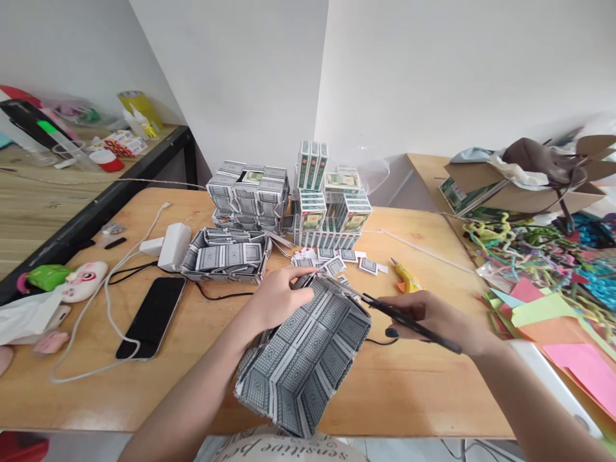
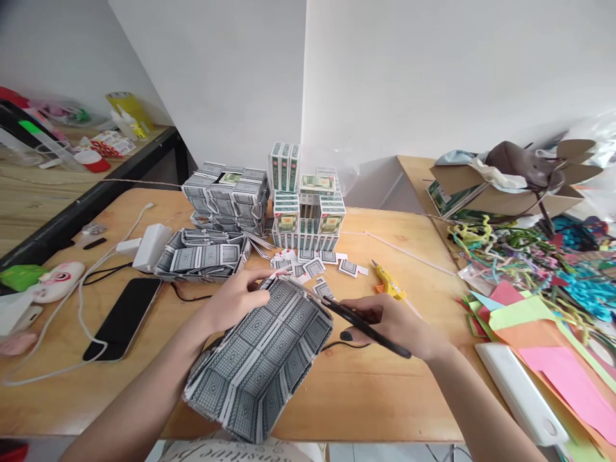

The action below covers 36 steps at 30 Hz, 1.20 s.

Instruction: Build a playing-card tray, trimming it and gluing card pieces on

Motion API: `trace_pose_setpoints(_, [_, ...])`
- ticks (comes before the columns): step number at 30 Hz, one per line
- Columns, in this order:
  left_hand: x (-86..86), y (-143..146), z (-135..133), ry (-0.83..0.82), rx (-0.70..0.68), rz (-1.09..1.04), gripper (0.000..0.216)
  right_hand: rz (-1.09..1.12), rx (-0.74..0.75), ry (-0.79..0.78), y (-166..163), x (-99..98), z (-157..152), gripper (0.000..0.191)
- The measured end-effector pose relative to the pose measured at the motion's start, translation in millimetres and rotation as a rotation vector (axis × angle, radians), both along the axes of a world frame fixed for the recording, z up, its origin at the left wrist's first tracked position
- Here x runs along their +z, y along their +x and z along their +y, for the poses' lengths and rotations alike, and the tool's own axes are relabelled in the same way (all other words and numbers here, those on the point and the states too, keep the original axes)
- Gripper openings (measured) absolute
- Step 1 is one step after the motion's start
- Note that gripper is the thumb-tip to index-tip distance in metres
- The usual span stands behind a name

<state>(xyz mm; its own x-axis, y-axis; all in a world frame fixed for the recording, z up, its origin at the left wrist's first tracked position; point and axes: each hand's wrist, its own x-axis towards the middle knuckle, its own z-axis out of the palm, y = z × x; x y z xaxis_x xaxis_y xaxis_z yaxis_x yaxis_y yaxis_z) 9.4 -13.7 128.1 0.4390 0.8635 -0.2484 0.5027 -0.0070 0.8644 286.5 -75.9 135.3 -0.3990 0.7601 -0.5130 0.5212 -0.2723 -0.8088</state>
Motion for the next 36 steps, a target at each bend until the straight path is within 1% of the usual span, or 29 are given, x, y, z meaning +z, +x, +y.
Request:
trace_pose_setpoints(4, [0.3, -0.4, 0.8, -0.034, 0.02, 0.007, 0.051, -0.316, -0.043, 0.436, -5.8, -7.1, -10.9, 0.052])
trace_pose_setpoints(7, [-1.1, -0.9, 1.4, -0.034, 0.021, 0.004, 0.051, -0.487, -0.042, 0.745, -7.0, -12.4, -18.1, 0.057])
trace_pose_setpoints(9, [-2.7, -1.2, 1.9, -0.032, 0.014, 0.001, 0.051, -0.562, -0.009, 0.895, -7.1, -13.5, -20.6, 0.058])
trace_pose_setpoints(11, [-4.7, -1.6, 2.3, -0.034, 0.01, 0.0, 0.051, -0.623, 0.025, 0.986, -7.4, -13.0, -21.6, 0.056])
trace_pose_setpoints(16, [-7.6, -2.7, 2.5, -0.035, 0.008, -0.019, 0.051, -0.712, 0.069, 1.125, -9.6, -8.9, -23.0, 0.048])
trace_pose_setpoints(20, [-6.5, -2.9, 1.9, -0.031, -0.004, -0.017, 0.051, -0.755, 0.082, 1.254, -11.2, -4.9, -24.3, 0.042])
trace_pose_setpoints(22, [-5.8, -2.6, 1.9, -0.031, -0.006, -0.017, 0.05, -0.771, 0.083, 1.293, -11.1, -3.5, -24.9, 0.04])
trace_pose_setpoints(29, [-4.5, -1.4, 3.0, -0.022, -0.005, -0.023, 0.047, -0.697, 0.066, 1.225, -6.2, -6.6, -25.5, 0.039])
trace_pose_setpoints(32, [-3.7, -1.5, 2.8, -0.017, 0.006, -0.023, 0.048, -0.721, 0.094, 1.278, -7.4, -9.0, -25.0, 0.037])
trace_pose_setpoints(36, [-4.5, -2.3, 2.5, -0.011, -0.001, -0.021, 0.048, -0.83, 0.155, 1.354, -13.0, -9.1, -24.5, 0.035])
